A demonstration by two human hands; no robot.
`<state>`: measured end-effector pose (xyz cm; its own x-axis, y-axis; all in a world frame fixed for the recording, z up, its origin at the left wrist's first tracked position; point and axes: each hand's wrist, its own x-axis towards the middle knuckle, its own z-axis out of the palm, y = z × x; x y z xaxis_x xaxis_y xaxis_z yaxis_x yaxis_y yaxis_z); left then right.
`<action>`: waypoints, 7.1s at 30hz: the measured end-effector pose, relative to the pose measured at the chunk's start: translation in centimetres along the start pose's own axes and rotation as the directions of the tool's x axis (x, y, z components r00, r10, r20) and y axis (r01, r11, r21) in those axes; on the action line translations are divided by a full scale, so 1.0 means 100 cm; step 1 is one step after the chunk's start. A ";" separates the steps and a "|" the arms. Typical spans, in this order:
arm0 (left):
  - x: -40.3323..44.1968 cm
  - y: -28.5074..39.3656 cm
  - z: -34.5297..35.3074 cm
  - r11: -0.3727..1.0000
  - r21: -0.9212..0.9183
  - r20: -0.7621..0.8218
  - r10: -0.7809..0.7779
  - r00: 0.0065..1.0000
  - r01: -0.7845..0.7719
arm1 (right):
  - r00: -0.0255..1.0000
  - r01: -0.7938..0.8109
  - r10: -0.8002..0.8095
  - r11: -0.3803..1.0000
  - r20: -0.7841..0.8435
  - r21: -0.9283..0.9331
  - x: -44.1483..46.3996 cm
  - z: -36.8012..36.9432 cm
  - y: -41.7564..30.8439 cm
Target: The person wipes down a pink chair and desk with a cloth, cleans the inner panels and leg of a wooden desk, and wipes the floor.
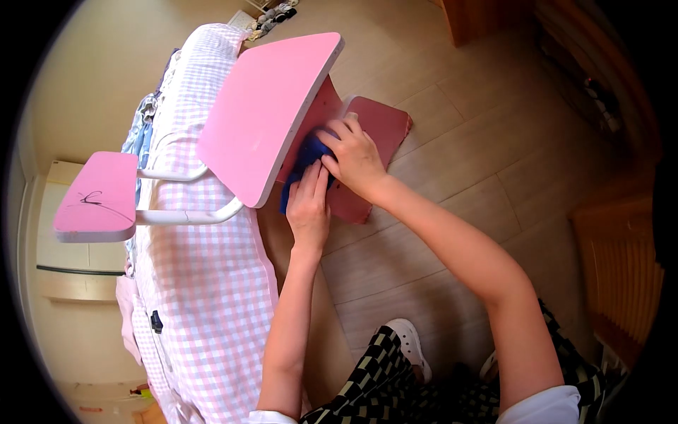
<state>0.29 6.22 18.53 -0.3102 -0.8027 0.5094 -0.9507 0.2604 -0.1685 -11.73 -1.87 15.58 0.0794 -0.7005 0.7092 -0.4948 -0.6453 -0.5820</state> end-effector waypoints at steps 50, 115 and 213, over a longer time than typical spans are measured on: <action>-0.029 -0.034 -0.051 0.988 0.050 -0.364 0.157 0.918 -0.149 | 0.979 0.065 0.002 0.944 -0.204 0.323 -0.010 -0.020 -0.074; 0.028 -0.007 -0.076 0.944 0.216 -0.113 0.277 0.954 -0.249 | 0.986 -0.055 0.103 0.943 -0.133 0.327 0.009 -0.035 -0.045; 0.053 -0.003 -0.060 0.960 0.166 -0.057 0.239 0.969 -0.227 | 0.966 -0.151 0.201 0.949 -0.161 0.275 0.031 -0.029 -0.026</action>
<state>-1.11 5.11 26.35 -0.5280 -0.6856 0.5013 -0.8416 0.3433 -0.4170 -12.76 -1.47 20.44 -0.1618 -0.7574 0.6326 -0.2434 -0.5906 -0.7694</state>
